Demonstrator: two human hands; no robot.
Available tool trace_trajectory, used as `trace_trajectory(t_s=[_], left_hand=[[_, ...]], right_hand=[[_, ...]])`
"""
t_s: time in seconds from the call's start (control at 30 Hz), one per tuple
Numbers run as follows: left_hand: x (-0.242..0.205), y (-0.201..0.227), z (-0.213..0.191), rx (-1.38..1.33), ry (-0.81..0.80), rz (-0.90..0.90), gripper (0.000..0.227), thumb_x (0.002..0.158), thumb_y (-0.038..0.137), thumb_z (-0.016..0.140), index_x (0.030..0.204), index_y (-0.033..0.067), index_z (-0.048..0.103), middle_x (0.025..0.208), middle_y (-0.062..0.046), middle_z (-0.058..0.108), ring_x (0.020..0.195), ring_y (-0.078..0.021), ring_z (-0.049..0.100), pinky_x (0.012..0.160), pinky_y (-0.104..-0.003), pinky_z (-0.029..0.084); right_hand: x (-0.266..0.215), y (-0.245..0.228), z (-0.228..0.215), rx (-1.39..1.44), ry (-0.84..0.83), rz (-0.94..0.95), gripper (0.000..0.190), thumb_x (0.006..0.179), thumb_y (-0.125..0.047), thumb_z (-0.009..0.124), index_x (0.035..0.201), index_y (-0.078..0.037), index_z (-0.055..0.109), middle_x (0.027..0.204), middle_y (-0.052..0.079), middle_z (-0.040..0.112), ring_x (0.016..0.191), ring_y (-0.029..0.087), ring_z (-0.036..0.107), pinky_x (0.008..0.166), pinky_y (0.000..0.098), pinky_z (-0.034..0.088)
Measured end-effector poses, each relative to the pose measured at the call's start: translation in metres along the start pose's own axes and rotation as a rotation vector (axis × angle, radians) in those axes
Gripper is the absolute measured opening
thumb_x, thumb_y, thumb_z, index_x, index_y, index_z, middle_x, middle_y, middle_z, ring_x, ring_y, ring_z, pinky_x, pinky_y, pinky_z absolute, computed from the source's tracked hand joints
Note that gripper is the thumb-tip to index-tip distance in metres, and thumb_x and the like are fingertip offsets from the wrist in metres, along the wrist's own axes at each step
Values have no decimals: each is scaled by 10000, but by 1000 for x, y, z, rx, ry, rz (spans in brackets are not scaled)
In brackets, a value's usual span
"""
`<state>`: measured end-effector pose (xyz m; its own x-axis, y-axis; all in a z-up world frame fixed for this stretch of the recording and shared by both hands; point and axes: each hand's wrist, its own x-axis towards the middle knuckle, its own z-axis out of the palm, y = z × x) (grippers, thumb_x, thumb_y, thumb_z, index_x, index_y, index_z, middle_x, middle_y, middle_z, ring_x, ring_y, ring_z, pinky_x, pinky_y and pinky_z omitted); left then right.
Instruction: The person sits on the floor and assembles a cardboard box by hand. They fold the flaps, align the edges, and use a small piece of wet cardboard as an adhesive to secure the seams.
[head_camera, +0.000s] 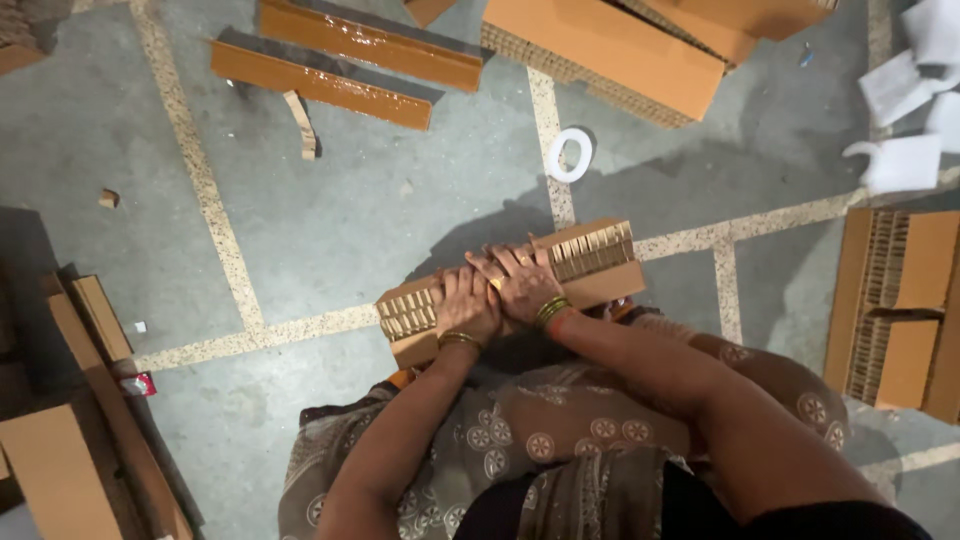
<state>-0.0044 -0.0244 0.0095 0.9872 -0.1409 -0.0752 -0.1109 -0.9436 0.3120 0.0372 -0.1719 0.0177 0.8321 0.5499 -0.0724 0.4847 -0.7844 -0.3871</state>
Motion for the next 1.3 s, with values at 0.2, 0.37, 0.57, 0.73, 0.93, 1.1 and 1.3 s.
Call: trace_trajectory(t_s=[0.2,0.37,0.57,0.73,0.93,1.1,1.3], left_hand=[[5,-6,14,30,22,2,523,930,362,521,1311,16,617,1248,-154,606,1202,-380,503,1103,-580,293],[4,-7,12,103,-35,-10,492,997,379,474,1340,56,619,1286,-160,604,1240,-353,498,1182,-568,271],[-18,-67,-27,88,-7,-229,497,1038,417,364,1377,135,593,1467,-131,500,1398,-306,394,1188,-565,164],[-22,-74,-56,64,52,-282,464,1030,394,378,1377,196,614,1448,-112,513,1369,-307,423,1206,-559,175],[-19,-75,-56,29,43,-259,389,1028,351,452,1335,212,646,1406,-95,544,1305,-313,480,1178,-543,243],[-24,-80,-52,-10,81,-239,365,1042,349,472,1314,197,663,1402,-83,562,1271,-313,519,1175,-516,293],[-24,-73,-56,-3,86,-271,400,1026,367,454,1296,170,674,1376,-104,555,1280,-307,490,1154,-538,262]], right_hand=[[4,1,4,-80,-36,39,585,957,-334,499,1537,-322,420,1435,85,537,1327,290,492,1164,646,194],[1,2,-4,-122,-44,45,591,988,-358,454,1571,-287,386,1454,106,518,1350,301,470,1173,602,204],[-25,71,-26,-140,4,198,571,1016,-435,441,1554,-245,411,1477,145,475,1386,326,426,1132,627,199],[-41,100,-43,-166,141,256,479,1039,-440,489,1499,-309,514,1383,62,576,1297,277,504,1199,567,238],[-37,99,-45,-141,154,261,494,1006,-438,527,1478,-292,539,1352,53,583,1274,268,515,1161,595,229],[-39,97,-44,-122,137,271,511,990,-458,527,1479,-307,540,1364,44,587,1305,252,511,1178,585,230],[-38,99,-43,-188,106,284,506,1016,-493,462,1483,-303,507,1413,49,559,1334,245,488,1173,590,216]])
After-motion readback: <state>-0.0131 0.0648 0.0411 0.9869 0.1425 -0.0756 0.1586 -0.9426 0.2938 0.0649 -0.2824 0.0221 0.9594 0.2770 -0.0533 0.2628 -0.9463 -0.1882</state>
